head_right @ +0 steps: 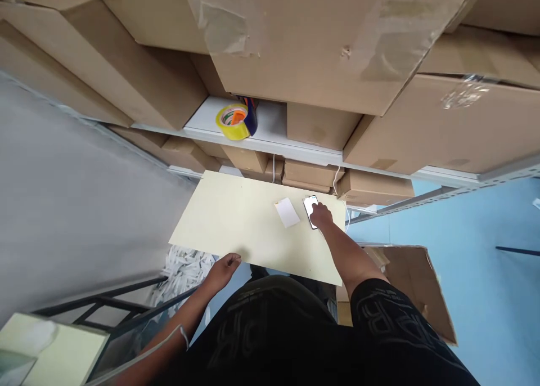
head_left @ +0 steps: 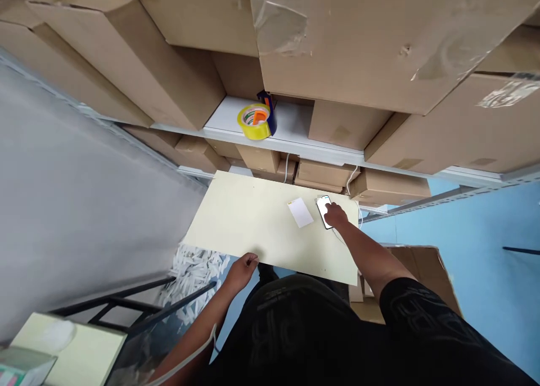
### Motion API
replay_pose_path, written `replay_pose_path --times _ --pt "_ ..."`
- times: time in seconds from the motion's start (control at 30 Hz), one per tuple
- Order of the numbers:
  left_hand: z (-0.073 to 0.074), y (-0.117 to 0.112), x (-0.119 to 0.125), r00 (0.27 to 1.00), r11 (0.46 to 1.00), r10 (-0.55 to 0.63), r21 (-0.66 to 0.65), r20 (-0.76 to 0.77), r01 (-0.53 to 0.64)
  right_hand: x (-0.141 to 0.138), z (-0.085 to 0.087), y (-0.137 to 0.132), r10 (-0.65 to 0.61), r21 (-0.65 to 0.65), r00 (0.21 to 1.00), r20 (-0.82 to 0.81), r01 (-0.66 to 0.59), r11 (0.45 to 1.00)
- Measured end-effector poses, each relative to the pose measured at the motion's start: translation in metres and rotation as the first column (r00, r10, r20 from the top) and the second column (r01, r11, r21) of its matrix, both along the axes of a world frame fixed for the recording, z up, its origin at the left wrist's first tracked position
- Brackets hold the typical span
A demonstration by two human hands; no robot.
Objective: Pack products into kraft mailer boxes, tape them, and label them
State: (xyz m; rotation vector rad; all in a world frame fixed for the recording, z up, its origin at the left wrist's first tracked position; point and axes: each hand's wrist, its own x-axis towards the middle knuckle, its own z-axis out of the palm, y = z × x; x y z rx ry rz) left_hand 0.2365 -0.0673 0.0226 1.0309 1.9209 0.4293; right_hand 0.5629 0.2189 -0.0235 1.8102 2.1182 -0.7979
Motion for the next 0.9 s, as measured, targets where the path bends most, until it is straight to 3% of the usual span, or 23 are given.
replay_pose_path --times 0.23,0.4,0.5,0.63,0.77,0.9 --pt "0.014 -0.011 0.041 0.992 0.992 0.124 0.013 0.020 -0.125 0.020 0.001 -0.031 0.096 0.104 0.986 -0.134 -0.083 0.991" --pt "0.024 -0.049 0.044 0.972 0.968 0.234 0.095 0.001 -0.233 0.016 -0.005 -0.073 0.123 0.068 0.953 -0.277 -0.109 0.992" --pt "0.025 -0.087 0.039 0.952 0.945 0.307 0.127 -0.011 -0.303 -0.007 -0.004 -0.096 0.162 0.058 0.924 -0.347 -0.151 0.987" --pt "0.028 -0.149 0.025 0.906 0.892 0.423 0.172 0.008 -0.418 -0.057 0.006 -0.122 0.240 0.117 0.881 -0.408 -0.210 0.971" --pt "0.033 -0.225 0.004 0.817 0.789 0.577 0.251 0.016 -0.561 -0.122 0.022 -0.151 0.267 0.137 0.849 -0.456 -0.230 0.964" --pt "0.036 -0.310 -0.020 0.704 0.663 0.709 0.304 0.039 -0.685 -0.193 0.040 -0.199 0.340 0.192 0.803 -0.490 -0.280 0.940"
